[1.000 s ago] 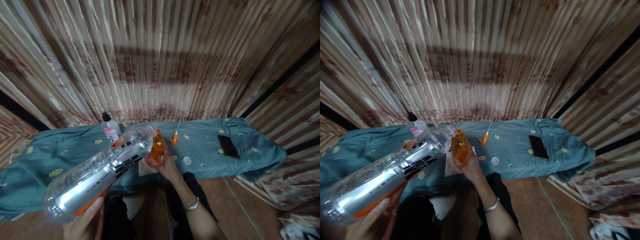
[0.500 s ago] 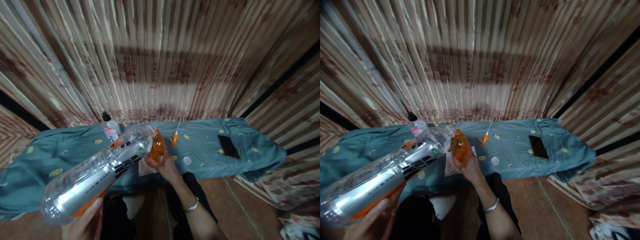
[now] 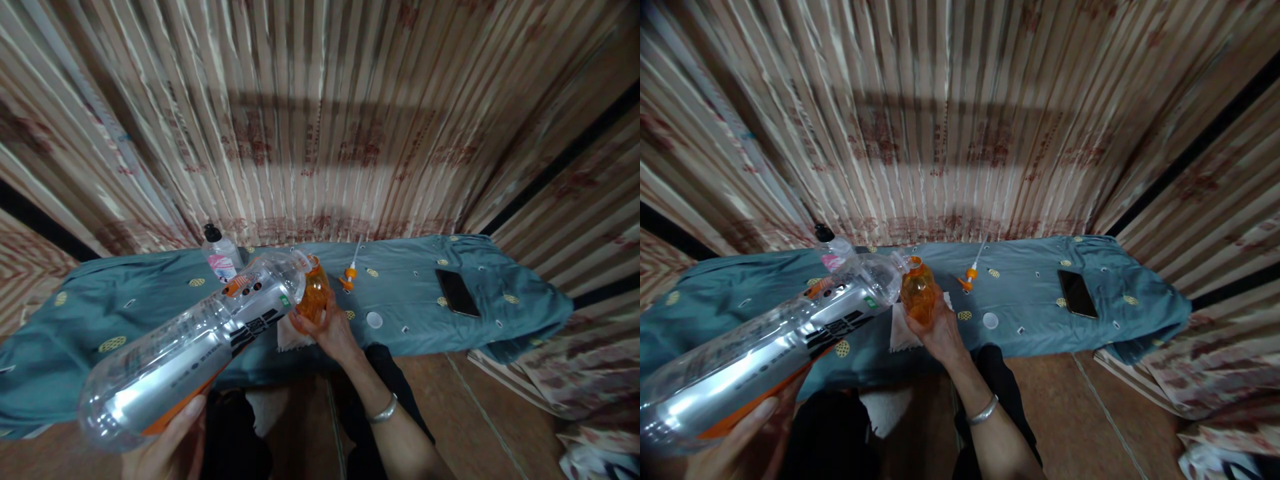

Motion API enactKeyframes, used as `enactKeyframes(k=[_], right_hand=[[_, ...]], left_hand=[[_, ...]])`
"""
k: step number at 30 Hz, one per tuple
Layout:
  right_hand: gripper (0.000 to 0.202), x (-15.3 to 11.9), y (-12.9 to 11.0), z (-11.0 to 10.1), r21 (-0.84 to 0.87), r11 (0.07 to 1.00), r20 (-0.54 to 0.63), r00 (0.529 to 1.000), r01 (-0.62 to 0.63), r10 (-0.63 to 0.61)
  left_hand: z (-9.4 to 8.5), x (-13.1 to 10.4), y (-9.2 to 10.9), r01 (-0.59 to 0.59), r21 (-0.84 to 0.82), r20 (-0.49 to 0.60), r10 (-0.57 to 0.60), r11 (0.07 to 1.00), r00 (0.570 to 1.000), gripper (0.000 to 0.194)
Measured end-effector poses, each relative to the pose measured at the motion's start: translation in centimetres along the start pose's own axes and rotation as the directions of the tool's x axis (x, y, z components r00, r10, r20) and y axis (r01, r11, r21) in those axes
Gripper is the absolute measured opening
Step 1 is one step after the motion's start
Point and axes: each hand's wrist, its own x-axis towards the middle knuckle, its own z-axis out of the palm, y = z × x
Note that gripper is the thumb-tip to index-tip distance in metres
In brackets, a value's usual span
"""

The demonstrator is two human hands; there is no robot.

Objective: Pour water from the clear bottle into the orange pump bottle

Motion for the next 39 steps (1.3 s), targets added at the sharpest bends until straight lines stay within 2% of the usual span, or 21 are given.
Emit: enactKeyframes(k=[3, 9, 13, 22, 27, 31, 34, 39], right_hand=[[0.084, 0.0, 0.2, 0.1, -0.019, 1.000, -0.013, 1.000, -0.005, 0.005], [0.077, 0.0, 0.1, 0.1, 0.009, 1.000, -0.018, 1.000, 0.020, -0.020], [0.075, 0.0, -0.1, 0.0, 0.011, 1.000, -0.019, 1.000, 0.023, -0.022], [0.080, 0.0, 0.0, -0.1, -0.004, 1.000, -0.014, 1.000, 0.003, -0.003], [0.074, 0.0, -0.3, -0.1, 0.000, 1.000, -0.015, 1.000, 0.008, -0.008], [0.076, 0.0, -0.2, 0.0, 0.007, 1.000, -0.014, 1.000, 0.013, -0.013], [0.080, 0.0, -0.1, 0.1, 0.020, 1.000, -0.004, 1.000, -0.001, 0.001], [0.082, 0.0, -0.2, -0.1, 0.017, 1.000, -0.004, 1.000, -0.006, 0.006]], left_hand=[[0.1, -0.2, 0.3, 0.005, -0.012, 0.010, -0.005, 1.000, 1.000, 0.063], [0.5, -0.3, 0.2, -0.031, -0.026, -0.004, 0.031, 0.999, 1.000, 0.068], [0.4, -0.1, -0.1, -0.021, -0.010, -0.009, 0.021, 1.000, 1.000, 0.064], [0.8, -0.3, 0.3, -0.035, -0.031, 0.006, 0.035, 0.999, 0.999, 0.066], [0.1, -0.3, 0.0, 0.017, -0.014, -0.021, -0.017, 1.000, 1.000, 0.063], [-0.6, -0.2, -0.4, 0.048, 0.017, -0.054, -0.047, 0.999, 0.997, 0.074], [-0.7, -0.1, -0.6, 0.025, 0.018, -0.029, -0.024, 1.000, 0.999, 0.080], [-0.4, -0.1, -0.6, 0.032, 0.018, -0.030, -0.031, 0.999, 0.999, 0.081]])
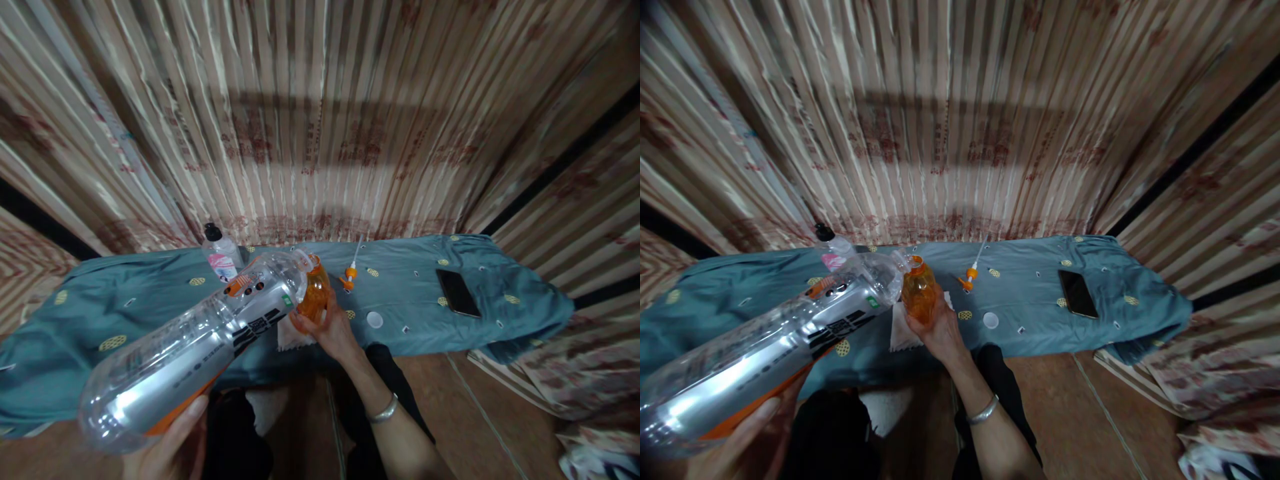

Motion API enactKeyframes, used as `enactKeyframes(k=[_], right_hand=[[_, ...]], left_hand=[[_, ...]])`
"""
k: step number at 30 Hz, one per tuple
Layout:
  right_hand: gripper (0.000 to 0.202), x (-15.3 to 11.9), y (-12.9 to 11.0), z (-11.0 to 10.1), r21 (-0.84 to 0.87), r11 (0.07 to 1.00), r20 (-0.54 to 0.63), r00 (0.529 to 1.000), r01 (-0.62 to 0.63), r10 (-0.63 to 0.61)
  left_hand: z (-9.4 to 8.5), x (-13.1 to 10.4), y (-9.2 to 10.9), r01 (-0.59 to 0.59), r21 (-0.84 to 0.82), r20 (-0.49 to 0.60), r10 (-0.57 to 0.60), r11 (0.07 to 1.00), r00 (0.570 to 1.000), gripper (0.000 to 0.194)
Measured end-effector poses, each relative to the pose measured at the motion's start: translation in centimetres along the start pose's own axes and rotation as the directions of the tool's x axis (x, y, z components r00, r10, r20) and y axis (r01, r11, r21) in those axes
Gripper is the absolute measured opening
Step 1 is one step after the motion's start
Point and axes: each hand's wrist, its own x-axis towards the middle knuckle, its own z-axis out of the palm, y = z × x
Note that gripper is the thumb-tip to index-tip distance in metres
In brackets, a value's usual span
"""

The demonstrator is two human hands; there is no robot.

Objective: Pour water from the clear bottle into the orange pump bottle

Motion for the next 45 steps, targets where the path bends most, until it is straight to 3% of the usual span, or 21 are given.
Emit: enactKeyframes(k=[4, 9, 14, 26, 32, 38, 45], right_hand=[[0.078, 0.0, -0.2, -0.1, 0.003, 1.000, -0.001, 1.000, 0.003, -0.003], [0.071, 0.0, -0.2, 0.0, 0.013, 0.999, -0.016, 0.999, 0.041, -0.040], [0.076, 0.0, -0.2, -0.1, -0.014, 0.999, -0.019, 0.999, 0.029, -0.029], [0.074, 0.0, -0.1, -0.1, -0.011, 0.999, -0.022, 0.999, 0.039, -0.040], [0.075, 0.0, -0.1, -0.1, -0.001, 0.999, -0.018, 0.999, 0.045, -0.045], [0.071, 0.1, -0.4, -0.1, 0.007, 0.999, -0.021, 0.999, 0.040, -0.040], [0.073, -0.1, -0.5, -0.3, -0.005, 1.000, -0.010, 1.000, 0.028, -0.028]], left_hand=[[0.2, -0.3, 0.2, 0.004, 0.016, -0.021, -0.004, 1.000, 1.000, 0.077], [0.4, -0.2, 0.3, -0.072, 0.002, 0.032, 0.072, 0.997, 0.997, 0.074], [0.6, -0.1, 0.3, -0.098, -0.025, 0.054, 0.100, 0.995, 0.994, 0.064], [0.8, 0.4, 0.3, -0.161, -0.015, 0.065, 0.161, 0.987, 0.985, 0.066], [1.0, 0.4, 0.3, -0.143, -0.020, 0.052, 0.144, 0.990, 0.988, 0.073], [1.1, 0.0, 0.6, -0.140, -0.012, 0.056, 0.140, 0.990, 0.989, 0.065], [0.1, 0.4, 0.0, -0.054, -0.006, 0.048, 0.054, 0.999, 0.997, 0.072]])
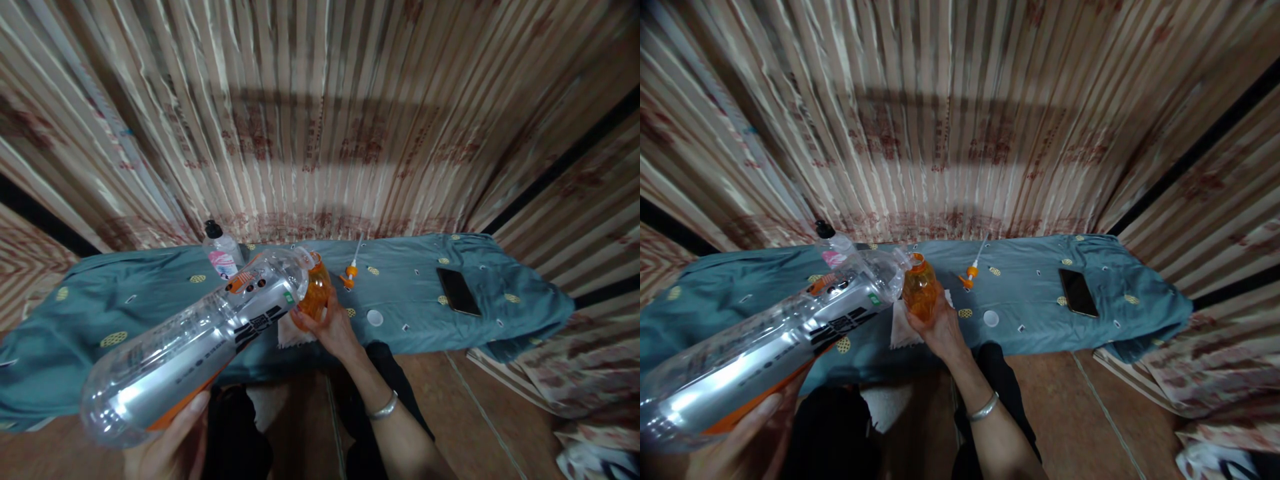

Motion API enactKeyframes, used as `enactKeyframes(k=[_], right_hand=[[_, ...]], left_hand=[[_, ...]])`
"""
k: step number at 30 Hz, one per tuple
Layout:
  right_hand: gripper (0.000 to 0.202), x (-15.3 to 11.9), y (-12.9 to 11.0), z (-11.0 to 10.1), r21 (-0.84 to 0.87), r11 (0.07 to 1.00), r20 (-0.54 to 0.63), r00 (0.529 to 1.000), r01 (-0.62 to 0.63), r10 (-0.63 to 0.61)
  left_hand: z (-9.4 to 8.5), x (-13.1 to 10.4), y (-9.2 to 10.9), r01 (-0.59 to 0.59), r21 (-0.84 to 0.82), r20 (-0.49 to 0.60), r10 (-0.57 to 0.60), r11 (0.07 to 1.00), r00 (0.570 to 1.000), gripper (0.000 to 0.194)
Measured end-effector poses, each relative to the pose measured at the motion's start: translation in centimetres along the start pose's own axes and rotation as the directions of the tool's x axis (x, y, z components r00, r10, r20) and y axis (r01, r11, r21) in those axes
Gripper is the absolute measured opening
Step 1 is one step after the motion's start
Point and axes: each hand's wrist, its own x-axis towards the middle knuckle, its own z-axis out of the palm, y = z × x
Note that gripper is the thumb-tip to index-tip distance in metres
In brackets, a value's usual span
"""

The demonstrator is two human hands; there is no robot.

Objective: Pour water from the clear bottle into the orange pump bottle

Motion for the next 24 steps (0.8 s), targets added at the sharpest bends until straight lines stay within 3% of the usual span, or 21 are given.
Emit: enactKeyframes(k=[8, 13, 16, 21, 24], right_hand=[[0.073, 0.1, 0.1, 0.1, -0.002, 1.000, 0.007, 1.000, -0.025, 0.025], [0.078, 0.0, 0.5, 0.3, 0.006, 1.000, 0.001, 1.000, -0.014, 0.014], [0.080, -0.1, 0.7, 0.4, 0.004, 1.000, 0.001, 1.000, -0.017, 0.017], [0.081, -0.1, 0.6, 0.5, 0.020, 1.000, -0.012, 1.000, 0.007, -0.007], [0.092, -0.1, 0.7, 0.6, -0.002, 1.000, -0.018, 1.000, -0.006, 0.006]], left_hand=[[-0.2, -0.4, 0.1, 0.026, 0.024, -0.023, -0.026, 0.999, 0.999, 0.067], [-0.7, 0.4, -0.4, 0.023, 0.004, -0.021, -0.023, 1.000, 1.000, 0.082], [-0.9, 0.5, -0.6, 0.063, 0.030, -0.059, -0.062, 0.998, 0.996, 0.079], [-0.1, 0.0, -0.1, 0.013, -0.006, 0.001, -0.013, 1.000, 1.000, 0.069], [0.2, -0.1, 0.1, 0.024, -0.008, 0.001, -0.024, 1.000, 1.000, 0.069]])
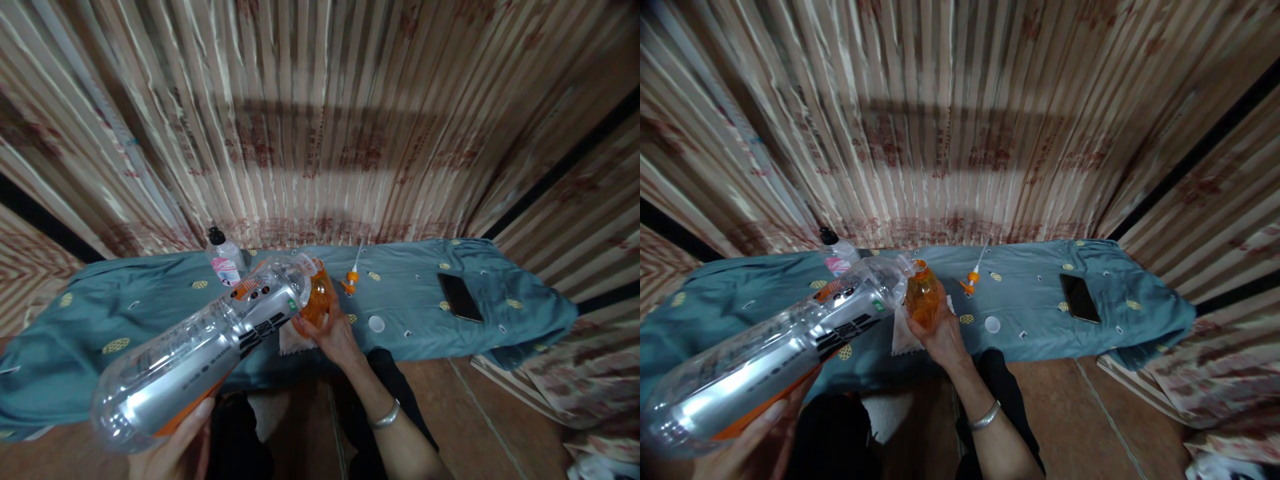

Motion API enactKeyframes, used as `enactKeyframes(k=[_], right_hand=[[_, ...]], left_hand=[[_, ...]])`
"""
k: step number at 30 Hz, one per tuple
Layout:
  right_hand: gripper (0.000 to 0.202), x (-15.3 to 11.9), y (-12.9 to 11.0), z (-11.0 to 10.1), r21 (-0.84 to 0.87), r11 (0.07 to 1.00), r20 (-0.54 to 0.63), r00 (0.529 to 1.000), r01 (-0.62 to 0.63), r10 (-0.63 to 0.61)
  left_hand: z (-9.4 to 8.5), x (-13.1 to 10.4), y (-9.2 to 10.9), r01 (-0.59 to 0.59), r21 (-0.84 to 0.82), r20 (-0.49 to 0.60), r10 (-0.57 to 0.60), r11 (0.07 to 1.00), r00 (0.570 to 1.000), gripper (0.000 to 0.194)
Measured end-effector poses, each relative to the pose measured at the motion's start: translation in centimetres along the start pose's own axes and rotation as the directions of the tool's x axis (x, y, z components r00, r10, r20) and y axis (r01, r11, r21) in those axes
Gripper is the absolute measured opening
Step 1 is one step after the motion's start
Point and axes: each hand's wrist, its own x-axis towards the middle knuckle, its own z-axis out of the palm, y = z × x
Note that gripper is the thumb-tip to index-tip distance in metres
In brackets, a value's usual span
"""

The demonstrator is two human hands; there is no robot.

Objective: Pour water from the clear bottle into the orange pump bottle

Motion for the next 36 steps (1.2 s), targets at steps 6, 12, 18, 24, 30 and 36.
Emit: enactKeyframes(k=[6, 12, 18, 24, 30, 36], right_hand=[[0.092, 0.1, 0.0, -0.1, -0.024, 1.000, 0.005, 1.000, -0.011, 0.012], [0.082, 0.1, -0.1, -0.4, -0.014, 1.000, 0.013, 1.000, 0.002, -0.002], [0.086, 0.1, -0.1, -0.4, -0.020, 1.000, 0.014, 1.000, 0.003, -0.002], [0.083, 0.1, 0.1, -0.1, 0.003, 1.000, -0.013, 1.000, -0.009, 0.009], [0.082, 0.2, 0.7, 0.5, -0.010, 1.000, -0.028, 1.000, 0.009, -0.009], [0.077, 0.2, 0.4, 0.6, -0.017, 1.000, -0.016, 1.000, 0.000, 0.000]], left_hand=[[0.1, 0.0, 0.1, -0.026, 0.003, 0.015, 0.026, 1.000, 1.000, 0.070], [0.5, 0.0, 0.3, -0.022, -0.033, 0.033, 0.023, 0.999, 0.999, 0.060], [1.2, 0.0, 0.7, -0.008, -0.055, -0.017, 0.007, 0.998, 1.000, 0.068], [1.1, 0.2, 0.6, -0.017, -0.058, -0.006, 0.017, 0.998, 1.000, 0.070], [0.8, 0.1, 0.6, -0.045, -0.067, 0.043, 0.048, 0.997, 0.998, 0.067], [1.0, -0.3, 1.2, -0.047, -0.065, 0.038, 0.050, 0.997, 0.998, 0.072]])
